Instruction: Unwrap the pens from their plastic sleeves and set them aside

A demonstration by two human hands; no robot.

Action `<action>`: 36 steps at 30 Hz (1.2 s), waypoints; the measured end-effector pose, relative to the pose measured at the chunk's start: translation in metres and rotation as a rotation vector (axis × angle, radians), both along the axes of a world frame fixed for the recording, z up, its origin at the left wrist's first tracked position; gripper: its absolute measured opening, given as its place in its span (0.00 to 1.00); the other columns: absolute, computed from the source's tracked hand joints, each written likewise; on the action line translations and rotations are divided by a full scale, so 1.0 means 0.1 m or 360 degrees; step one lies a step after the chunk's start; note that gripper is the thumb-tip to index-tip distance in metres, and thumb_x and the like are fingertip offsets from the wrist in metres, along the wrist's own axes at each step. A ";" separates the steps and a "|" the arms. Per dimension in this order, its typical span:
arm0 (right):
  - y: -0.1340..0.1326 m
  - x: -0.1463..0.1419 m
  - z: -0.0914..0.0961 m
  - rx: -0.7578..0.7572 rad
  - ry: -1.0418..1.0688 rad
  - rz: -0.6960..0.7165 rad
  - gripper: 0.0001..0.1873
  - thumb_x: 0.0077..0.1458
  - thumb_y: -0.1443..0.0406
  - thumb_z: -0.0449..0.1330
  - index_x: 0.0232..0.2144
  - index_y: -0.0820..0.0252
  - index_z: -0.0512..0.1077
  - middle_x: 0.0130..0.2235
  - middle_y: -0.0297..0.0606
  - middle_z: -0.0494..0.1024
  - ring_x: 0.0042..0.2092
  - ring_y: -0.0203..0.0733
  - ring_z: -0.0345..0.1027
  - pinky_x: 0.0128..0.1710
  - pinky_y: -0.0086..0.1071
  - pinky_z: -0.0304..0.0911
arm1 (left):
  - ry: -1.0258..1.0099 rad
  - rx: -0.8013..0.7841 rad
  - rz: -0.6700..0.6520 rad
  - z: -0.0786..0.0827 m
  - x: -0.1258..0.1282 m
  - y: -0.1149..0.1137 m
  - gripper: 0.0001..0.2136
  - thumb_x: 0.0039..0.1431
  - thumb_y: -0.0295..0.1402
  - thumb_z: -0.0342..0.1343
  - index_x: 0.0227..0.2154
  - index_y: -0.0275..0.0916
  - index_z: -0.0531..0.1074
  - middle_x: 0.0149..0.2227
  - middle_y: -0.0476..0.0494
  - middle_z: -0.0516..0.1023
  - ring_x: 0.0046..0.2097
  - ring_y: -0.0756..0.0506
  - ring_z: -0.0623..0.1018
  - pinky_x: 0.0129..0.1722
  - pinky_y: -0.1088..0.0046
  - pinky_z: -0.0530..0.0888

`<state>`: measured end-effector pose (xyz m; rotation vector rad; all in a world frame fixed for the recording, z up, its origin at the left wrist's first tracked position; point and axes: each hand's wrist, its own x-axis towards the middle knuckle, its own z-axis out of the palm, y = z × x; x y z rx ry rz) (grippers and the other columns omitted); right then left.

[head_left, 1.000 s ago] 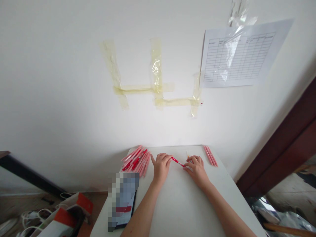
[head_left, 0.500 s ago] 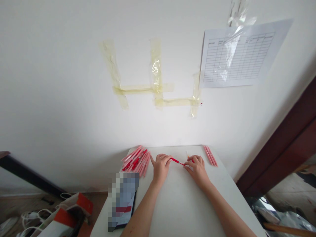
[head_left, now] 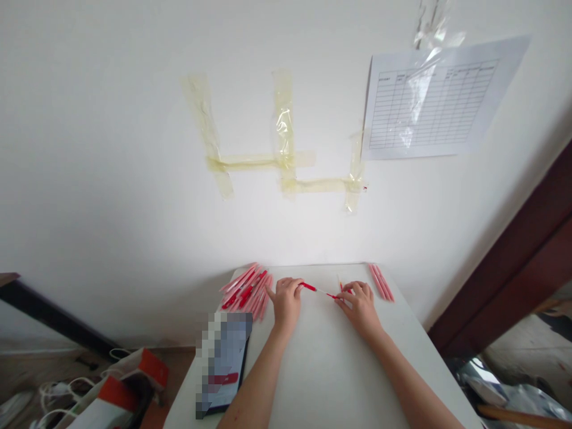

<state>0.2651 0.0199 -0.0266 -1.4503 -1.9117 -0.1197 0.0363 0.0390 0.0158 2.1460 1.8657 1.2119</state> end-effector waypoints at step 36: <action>0.00 0.00 0.00 -0.0045 0.0011 -0.0102 0.10 0.62 0.58 0.59 0.36 0.50 0.81 0.45 0.42 0.75 0.52 0.52 0.60 0.54 0.49 0.58 | 0.0339 -0.0279 0.0213 -0.07 0.02 0.00 0.06 0.60 0.36 0.58 0.37 0.48 0.80 0.47 0.44 0.76 0.57 0.38 0.67 0.64 0.34 0.49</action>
